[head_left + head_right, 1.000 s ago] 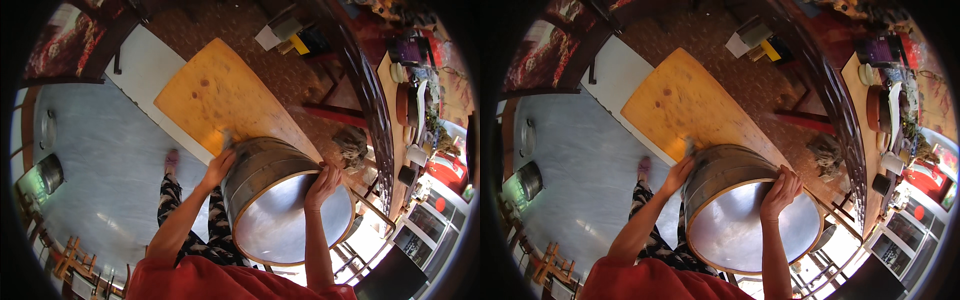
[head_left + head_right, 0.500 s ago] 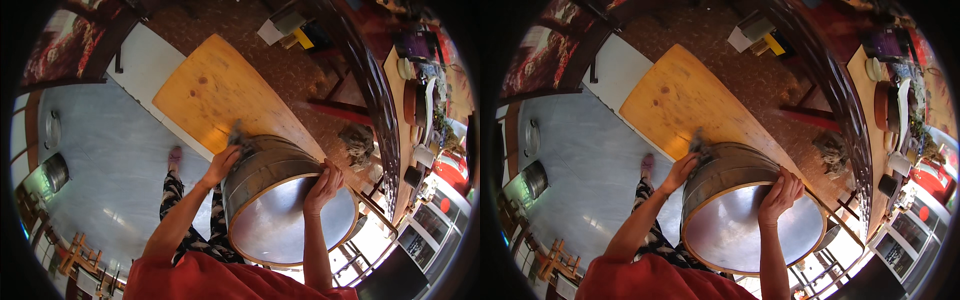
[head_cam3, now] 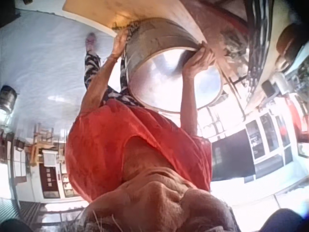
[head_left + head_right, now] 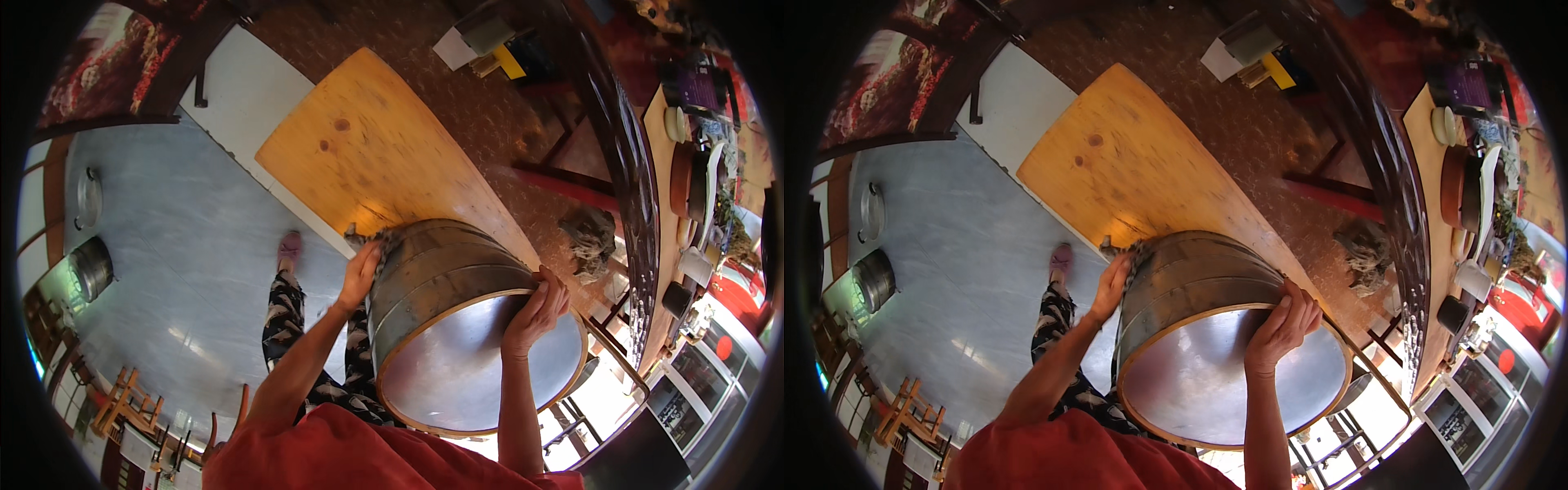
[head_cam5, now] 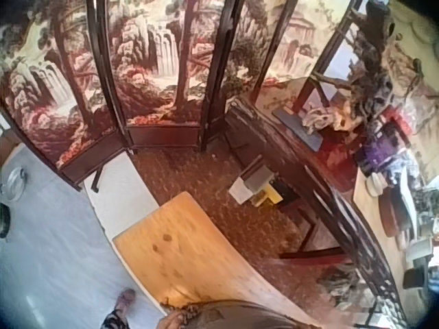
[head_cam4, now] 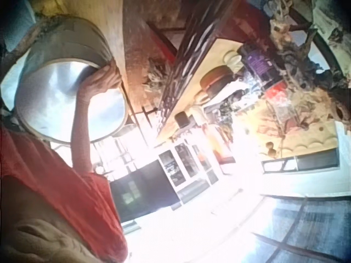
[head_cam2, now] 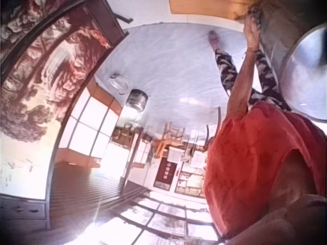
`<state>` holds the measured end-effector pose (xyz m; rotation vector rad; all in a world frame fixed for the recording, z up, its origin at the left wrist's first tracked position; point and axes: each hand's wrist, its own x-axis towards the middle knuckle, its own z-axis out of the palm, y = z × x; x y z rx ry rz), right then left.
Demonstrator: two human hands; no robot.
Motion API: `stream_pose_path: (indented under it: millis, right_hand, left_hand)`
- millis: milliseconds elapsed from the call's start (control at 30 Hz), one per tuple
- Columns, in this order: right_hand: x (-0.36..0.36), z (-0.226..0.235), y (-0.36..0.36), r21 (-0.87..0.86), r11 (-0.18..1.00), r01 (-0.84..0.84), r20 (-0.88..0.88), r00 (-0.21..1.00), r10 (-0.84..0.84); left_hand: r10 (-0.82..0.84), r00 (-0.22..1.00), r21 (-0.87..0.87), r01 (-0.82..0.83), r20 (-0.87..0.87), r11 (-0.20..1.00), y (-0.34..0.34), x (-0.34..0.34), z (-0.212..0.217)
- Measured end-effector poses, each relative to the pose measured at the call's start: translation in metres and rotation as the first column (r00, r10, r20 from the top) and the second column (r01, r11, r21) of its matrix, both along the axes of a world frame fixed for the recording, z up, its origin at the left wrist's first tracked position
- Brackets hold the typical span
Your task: The person cleans a large metal container and a wooden structure. They wipe the inside and outside of the metal basin with a cloth, and also wipe down the wooden frame of a large sieve-like object.
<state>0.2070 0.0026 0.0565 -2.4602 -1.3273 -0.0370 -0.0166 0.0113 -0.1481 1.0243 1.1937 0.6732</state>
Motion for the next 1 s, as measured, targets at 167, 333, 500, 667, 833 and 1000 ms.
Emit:
stream_pose_path:
  millis: [167, 333, 500, 667, 833, 1000]
  right_hand:
    - [-0.003, 0.001, 0.005, 0.010, 1.000, -0.026, -0.037, 0.999, 0.026]
    - [0.002, -0.002, 0.000, 0.014, 1.000, 0.016, -0.008, 1.000, -0.016]
    - [-0.001, -0.001, 0.001, 0.014, 1.000, -0.009, -0.028, 1.000, 0.009]
    - [0.001, -0.001, 0.003, 0.008, 1.000, -0.015, -0.004, 1.000, 0.015]
    - [-0.001, -0.001, 0.000, 0.008, 1.000, 0.020, -0.016, 1.000, -0.020]
    - [0.001, 0.000, 0.007, -0.003, 0.999, -0.041, 0.017, 0.999, 0.041]
  left_hand:
    - [-0.585, 0.786, 0.164, 0.562, 0.198, 0.811, 0.094, 0.080, -0.013]
    - [-0.363, 0.922, 0.186, 0.336, 0.138, 0.923, 0.054, 0.025, 0.049]
    - [-0.499, 0.842, 0.105, 0.488, 0.204, 0.866, 0.083, 0.054, 0.037]
    - [-0.522, 0.836, 0.035, 0.525, 0.170, 0.851, 0.088, 0.061, 0.048]
    - [-0.254, 0.961, 0.103, 0.243, 0.112, 0.965, 0.036, 0.008, 0.028]
    - [-0.284, 0.956, 0.071, 0.279, 0.071, 0.958, 0.068, 0.051, 0.002]
